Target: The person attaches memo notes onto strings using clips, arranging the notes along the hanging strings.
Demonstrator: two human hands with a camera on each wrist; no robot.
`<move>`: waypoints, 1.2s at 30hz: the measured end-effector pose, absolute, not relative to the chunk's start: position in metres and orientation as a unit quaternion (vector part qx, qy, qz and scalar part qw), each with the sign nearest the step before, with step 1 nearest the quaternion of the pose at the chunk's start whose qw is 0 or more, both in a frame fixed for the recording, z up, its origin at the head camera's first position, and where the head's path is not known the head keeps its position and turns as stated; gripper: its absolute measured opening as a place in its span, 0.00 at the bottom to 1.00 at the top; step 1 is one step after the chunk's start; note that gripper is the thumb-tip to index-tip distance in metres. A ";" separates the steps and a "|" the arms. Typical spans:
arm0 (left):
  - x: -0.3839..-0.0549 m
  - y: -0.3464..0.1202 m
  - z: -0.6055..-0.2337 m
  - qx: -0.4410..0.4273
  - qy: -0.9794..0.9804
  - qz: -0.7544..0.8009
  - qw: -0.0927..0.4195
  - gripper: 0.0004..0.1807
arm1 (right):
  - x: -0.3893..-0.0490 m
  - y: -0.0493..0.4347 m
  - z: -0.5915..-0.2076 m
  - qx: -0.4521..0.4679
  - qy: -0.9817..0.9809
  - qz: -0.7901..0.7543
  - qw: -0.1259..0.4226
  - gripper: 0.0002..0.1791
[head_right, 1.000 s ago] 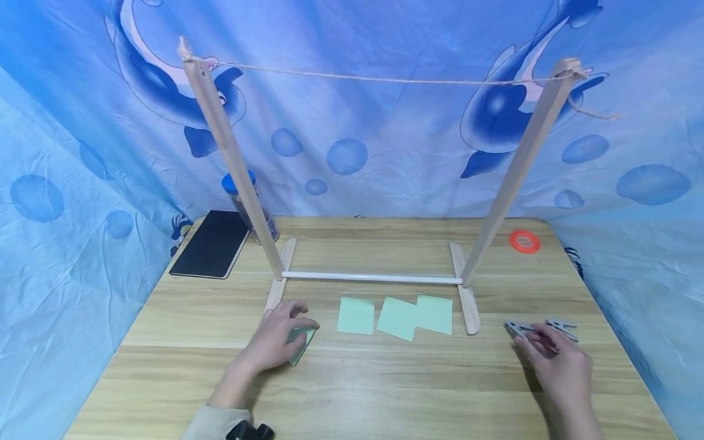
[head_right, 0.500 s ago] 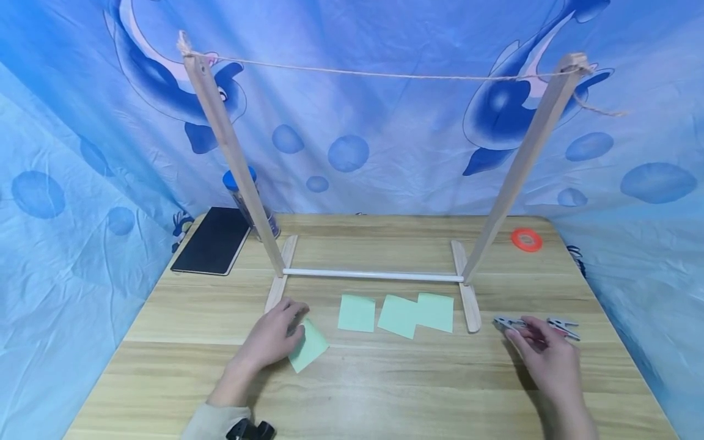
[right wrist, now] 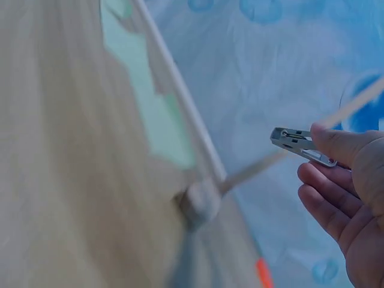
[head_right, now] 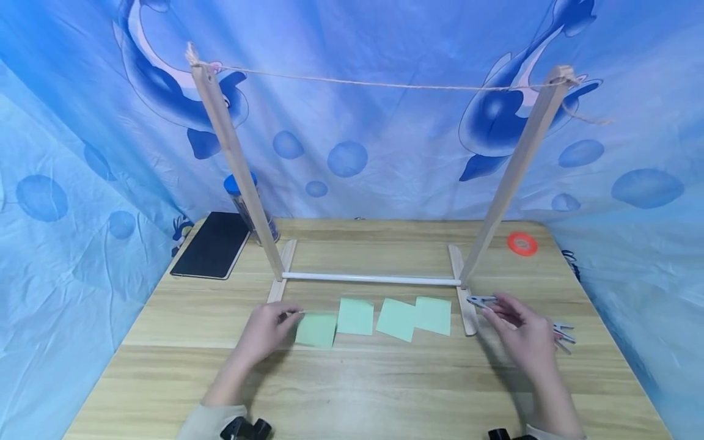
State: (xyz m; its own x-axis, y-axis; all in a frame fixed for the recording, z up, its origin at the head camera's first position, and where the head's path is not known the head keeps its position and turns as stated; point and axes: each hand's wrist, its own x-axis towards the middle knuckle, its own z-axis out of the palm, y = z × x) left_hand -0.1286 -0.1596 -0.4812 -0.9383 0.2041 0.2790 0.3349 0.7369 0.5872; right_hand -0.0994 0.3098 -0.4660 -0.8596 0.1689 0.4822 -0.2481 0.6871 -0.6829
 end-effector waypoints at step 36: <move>-0.199 -0.149 -0.287 -0.252 -0.825 -0.409 0.297 0.06 | -0.155 0.220 -0.297 0.316 -0.775 0.417 0.355 0.24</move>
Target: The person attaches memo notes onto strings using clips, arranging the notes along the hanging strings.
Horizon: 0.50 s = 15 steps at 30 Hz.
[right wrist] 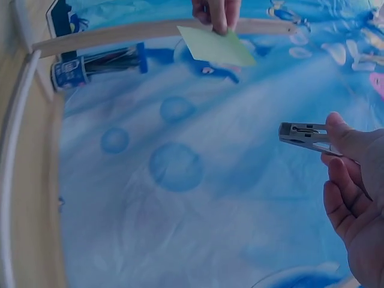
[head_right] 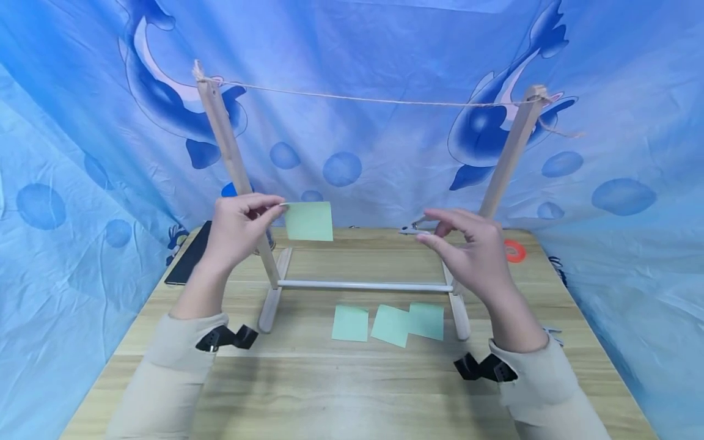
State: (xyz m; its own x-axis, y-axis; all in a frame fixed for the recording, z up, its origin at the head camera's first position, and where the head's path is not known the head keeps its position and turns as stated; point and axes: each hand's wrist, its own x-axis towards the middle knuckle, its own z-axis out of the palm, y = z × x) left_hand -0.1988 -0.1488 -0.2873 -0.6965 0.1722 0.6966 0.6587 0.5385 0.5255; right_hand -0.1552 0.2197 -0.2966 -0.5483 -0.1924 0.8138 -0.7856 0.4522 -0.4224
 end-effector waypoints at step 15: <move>-0.210 -0.145 -0.208 -0.224 -0.841 -0.397 0.291 0.08 | -0.173 0.175 -0.198 0.365 -0.758 0.333 0.425 0.17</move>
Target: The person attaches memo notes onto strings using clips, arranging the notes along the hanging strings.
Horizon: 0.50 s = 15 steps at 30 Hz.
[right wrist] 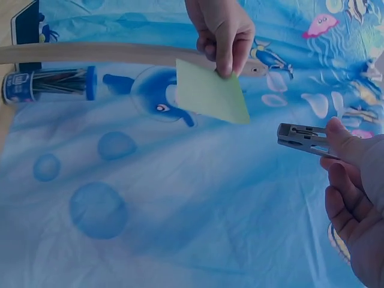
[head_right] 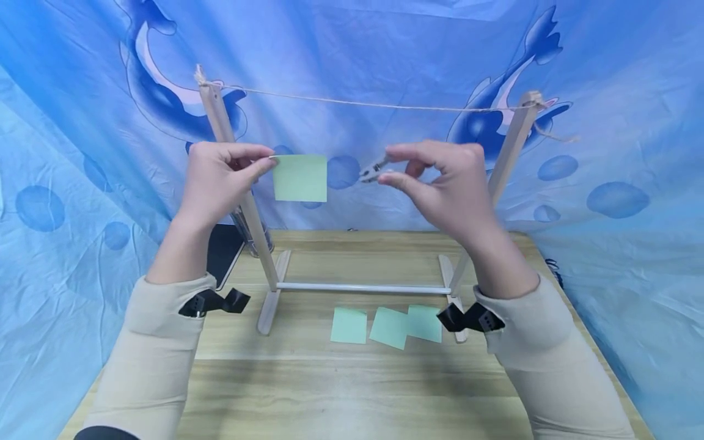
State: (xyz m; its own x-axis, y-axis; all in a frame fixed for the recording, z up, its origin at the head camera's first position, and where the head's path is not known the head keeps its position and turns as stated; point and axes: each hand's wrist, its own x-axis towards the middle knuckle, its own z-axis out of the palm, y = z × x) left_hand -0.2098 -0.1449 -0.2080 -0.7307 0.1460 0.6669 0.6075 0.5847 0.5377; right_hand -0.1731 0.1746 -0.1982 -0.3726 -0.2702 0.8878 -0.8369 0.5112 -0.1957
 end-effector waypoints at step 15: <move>-0.213 -0.144 -0.178 -0.206 -0.823 -0.436 0.299 0.09 | -0.190 0.137 -0.126 0.440 -0.730 0.257 0.455 0.11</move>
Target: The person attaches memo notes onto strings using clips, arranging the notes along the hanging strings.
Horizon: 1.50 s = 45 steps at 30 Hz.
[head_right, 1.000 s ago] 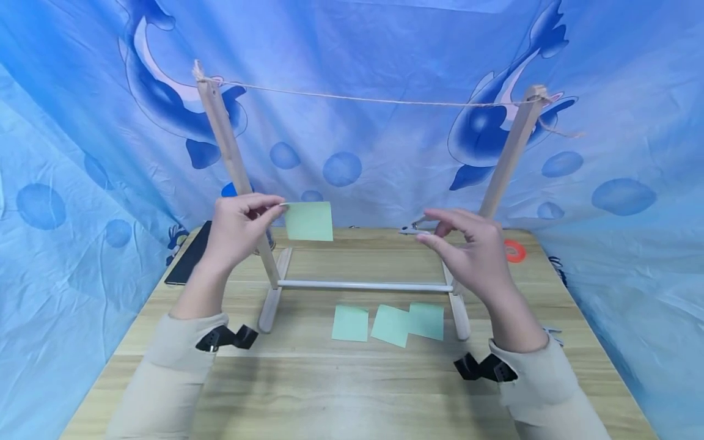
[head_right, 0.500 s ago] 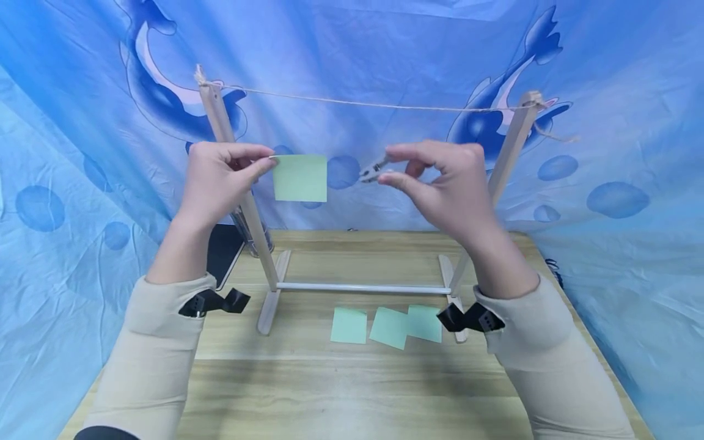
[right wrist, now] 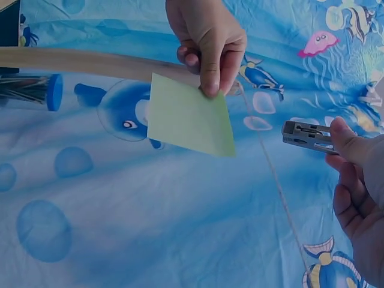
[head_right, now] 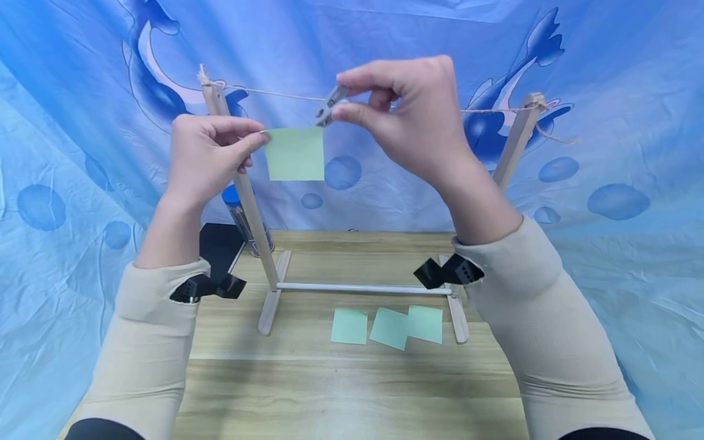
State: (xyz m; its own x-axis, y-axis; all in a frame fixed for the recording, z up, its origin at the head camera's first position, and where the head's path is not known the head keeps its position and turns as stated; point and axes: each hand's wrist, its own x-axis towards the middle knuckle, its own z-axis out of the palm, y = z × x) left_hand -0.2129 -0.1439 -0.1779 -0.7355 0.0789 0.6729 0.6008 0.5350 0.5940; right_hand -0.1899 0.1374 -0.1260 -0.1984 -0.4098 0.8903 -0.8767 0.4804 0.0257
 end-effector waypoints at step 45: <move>-0.222 -0.121 -0.146 -0.181 -0.851 -0.376 0.318 0.08 | -0.219 0.094 -0.080 0.335 -0.862 0.209 0.318 0.12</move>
State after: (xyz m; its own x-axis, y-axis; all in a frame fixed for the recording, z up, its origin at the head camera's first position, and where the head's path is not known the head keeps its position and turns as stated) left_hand -0.2216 -0.1207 -0.1461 -0.7322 0.0679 0.6777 0.5470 0.6514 0.5257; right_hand -0.2194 0.0940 -0.0804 -0.5736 -0.4448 0.6878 -0.7106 0.6879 -0.1478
